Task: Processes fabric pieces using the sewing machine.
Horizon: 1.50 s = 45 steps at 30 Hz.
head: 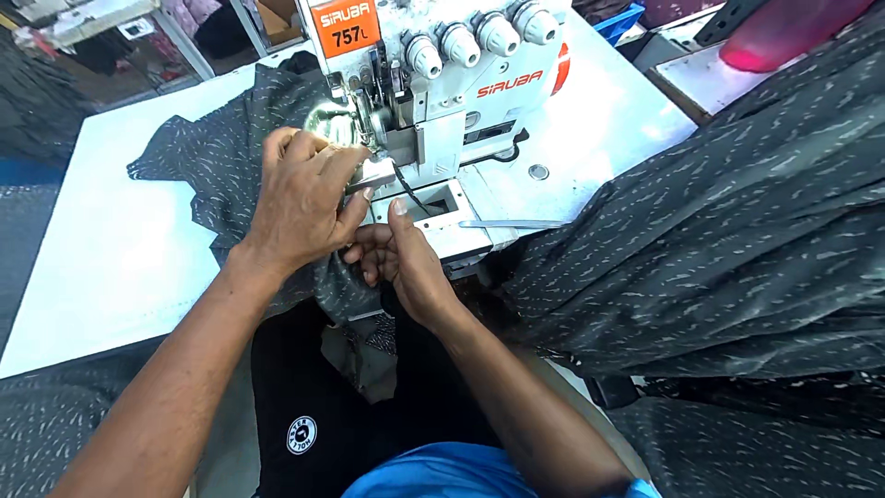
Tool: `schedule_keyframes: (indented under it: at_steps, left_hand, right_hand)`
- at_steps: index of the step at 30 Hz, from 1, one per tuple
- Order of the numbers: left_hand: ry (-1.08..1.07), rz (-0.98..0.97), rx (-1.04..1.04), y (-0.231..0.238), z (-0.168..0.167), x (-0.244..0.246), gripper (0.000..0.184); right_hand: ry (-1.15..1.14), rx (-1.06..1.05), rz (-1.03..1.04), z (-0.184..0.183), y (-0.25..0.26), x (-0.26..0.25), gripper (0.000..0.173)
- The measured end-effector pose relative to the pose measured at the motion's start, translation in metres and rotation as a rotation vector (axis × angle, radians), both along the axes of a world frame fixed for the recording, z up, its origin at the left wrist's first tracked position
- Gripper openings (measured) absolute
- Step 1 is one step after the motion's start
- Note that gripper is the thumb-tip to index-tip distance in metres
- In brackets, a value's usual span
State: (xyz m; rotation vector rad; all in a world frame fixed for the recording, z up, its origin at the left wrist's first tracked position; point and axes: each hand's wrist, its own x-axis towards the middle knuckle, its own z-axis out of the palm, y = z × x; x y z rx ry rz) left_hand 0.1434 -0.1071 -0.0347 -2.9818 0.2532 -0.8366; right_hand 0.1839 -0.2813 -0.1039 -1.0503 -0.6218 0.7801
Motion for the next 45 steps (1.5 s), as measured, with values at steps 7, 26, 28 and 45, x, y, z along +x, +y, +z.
schedule_keyframes:
  at_steps: [7, 26, 28, 45]
  left_hand:
    - [0.06, 0.093, -0.215, 0.005, -0.007, -0.021, 0.051]
    - [-0.04, -0.101, -0.632, -0.091, -0.015, -0.104, 0.03]
    - [0.22, -0.35, -0.777, -0.124, -0.018, -0.128, 0.028]
    - [-0.09, 0.693, -1.322, 0.162, -0.01, -0.116, 0.03]
  right_hand:
    - [-0.719, -0.07, -0.442, 0.002, -0.022, -0.007, 0.034]
    - [-0.683, -0.241, -0.269, 0.024, -0.054, 0.019, 0.037]
    - [-0.484, -0.299, 0.029, 0.02, -0.045, 0.007, 0.057]
    - [-1.057, -0.01, 0.769, 0.061, -0.052, -0.085, 0.037]
